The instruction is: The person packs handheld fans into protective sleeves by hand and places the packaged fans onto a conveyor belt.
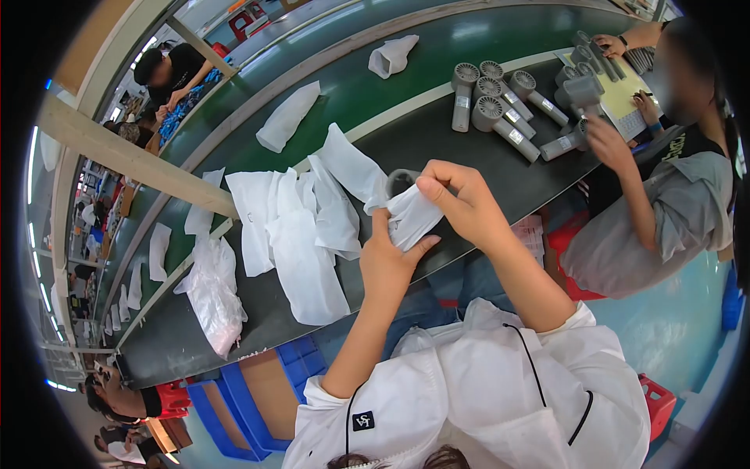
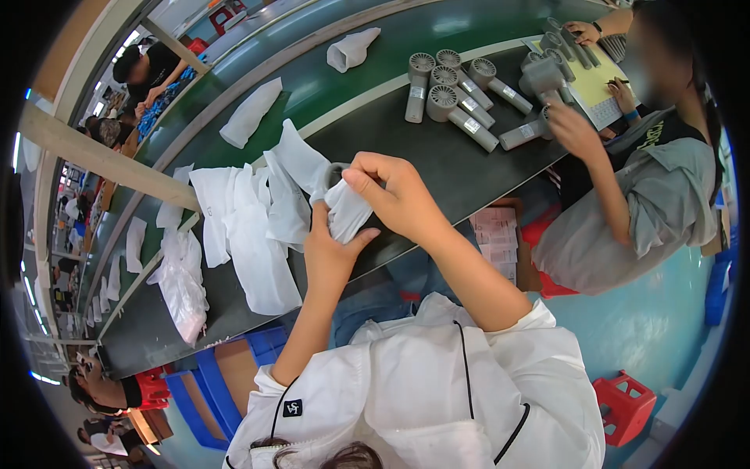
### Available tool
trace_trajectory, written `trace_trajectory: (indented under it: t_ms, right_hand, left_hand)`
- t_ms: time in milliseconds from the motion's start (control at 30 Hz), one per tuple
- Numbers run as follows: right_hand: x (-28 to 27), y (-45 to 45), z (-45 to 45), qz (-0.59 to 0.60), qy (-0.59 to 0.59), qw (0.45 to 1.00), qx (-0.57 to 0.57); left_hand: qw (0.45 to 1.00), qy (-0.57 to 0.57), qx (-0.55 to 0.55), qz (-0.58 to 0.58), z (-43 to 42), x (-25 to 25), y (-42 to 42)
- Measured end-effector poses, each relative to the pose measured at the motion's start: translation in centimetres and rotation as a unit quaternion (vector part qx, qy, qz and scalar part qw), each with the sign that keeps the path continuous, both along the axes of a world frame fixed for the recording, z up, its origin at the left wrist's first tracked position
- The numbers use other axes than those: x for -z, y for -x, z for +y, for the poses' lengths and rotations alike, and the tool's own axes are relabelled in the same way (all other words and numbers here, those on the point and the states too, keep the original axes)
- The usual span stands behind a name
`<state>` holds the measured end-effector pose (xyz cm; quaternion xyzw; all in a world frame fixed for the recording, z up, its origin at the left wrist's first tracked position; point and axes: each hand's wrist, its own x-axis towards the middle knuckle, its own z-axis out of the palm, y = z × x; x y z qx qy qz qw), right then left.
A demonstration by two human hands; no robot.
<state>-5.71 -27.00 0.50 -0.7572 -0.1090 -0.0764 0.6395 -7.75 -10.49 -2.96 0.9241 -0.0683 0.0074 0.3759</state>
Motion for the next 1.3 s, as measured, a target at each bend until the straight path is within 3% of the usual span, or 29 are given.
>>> trace_trajectory:
  t_ms: [67, 133, 200, 267, 333, 400, 500, 533, 600, 767, 833, 867, 933, 967, 1100, 1167, 1300]
  right_hand:
    - [0.0, -0.1, -0.8, -0.014, 0.010, 1.000, -0.016]
    - [0.0, 0.2, -1.9, 0.013, 0.043, 0.994, -0.103]
    - [0.7, 0.0, -3.2, 0.056, -0.005, 0.987, -0.154]
    - [2.0, -0.3, -4.0, 0.094, 0.051, 0.962, -0.252]
    - [4.5, -0.2, -3.8, 0.062, 0.011, 0.962, -0.264]
    - [5.7, -0.1, -3.1, 0.004, -0.226, 0.940, -0.255]
    - [5.0, 0.7, -3.4, 0.085, -0.275, 0.924, -0.252]
    - [4.8, 0.6, -3.2, 0.084, -0.278, 0.924, -0.250]
    - [4.5, 0.4, -2.7, 0.006, -0.179, 0.973, -0.149]
    - [2.9, -0.2, -2.1, -0.003, -0.172, 0.981, -0.092]
    - [2.4, -0.7, -2.3, -0.042, -0.185, 0.968, -0.163]
    - [2.0, -0.9, -2.4, -0.042, -0.184, 0.968, -0.163]
    - [1.0, -1.0, -2.0, -0.039, -0.162, 0.961, -0.220]
    - [0.6, -1.0, -1.7, -0.038, -0.162, 0.962, -0.215]
    - [1.7, -1.9, -1.3, -0.064, -0.155, 0.954, -0.249]
    - [1.7, -2.0, -1.0, -0.076, -0.146, 0.951, -0.262]
    - [0.0, -1.2, 0.5, -0.181, -0.056, 0.926, -0.326]
  left_hand:
    - [0.982, 0.185, 0.040, 0.005, 1.1, 1.5, -0.7]
    - [0.966, 0.244, 0.075, 0.043, 2.0, 2.3, -0.8]
    - [0.944, 0.301, 0.107, 0.078, 2.7, 2.7, -0.3]
    - [0.860, 0.465, 0.048, 0.204, 3.1, 2.7, 0.5]
    - [0.864, 0.458, 0.075, 0.195, 3.6, 1.8, 0.4]
    - [0.870, 0.438, 0.105, 0.201, 3.7, 1.6, 0.2]
    - [0.886, 0.386, 0.100, 0.237, 3.7, 2.3, 0.1]
    - [0.887, 0.383, 0.101, 0.238, 3.6, 2.3, 0.2]
    - [0.947, 0.259, 0.125, 0.145, 3.3, 2.3, 0.6]
    - [0.957, 0.235, 0.151, 0.081, 3.3, 3.7, 0.1]
    - [0.900, 0.312, 0.193, 0.236, 4.3, 5.2, 0.0]
    - [0.900, 0.313, 0.193, 0.235, 4.5, 5.3, 0.2]
    - [0.765, 0.451, 0.290, 0.357, 4.9, 4.8, 0.7]
    - [0.752, 0.480, 0.293, 0.344, 4.2, 4.5, 1.2]
    - [0.744, 0.430, 0.333, 0.388, 5.3, 5.6, 0.7]
    - [0.812, 0.328, 0.363, 0.316, 5.4, 4.1, -0.2]
    - [0.800, 0.420, 0.365, 0.224, 4.3, 4.1, -0.1]
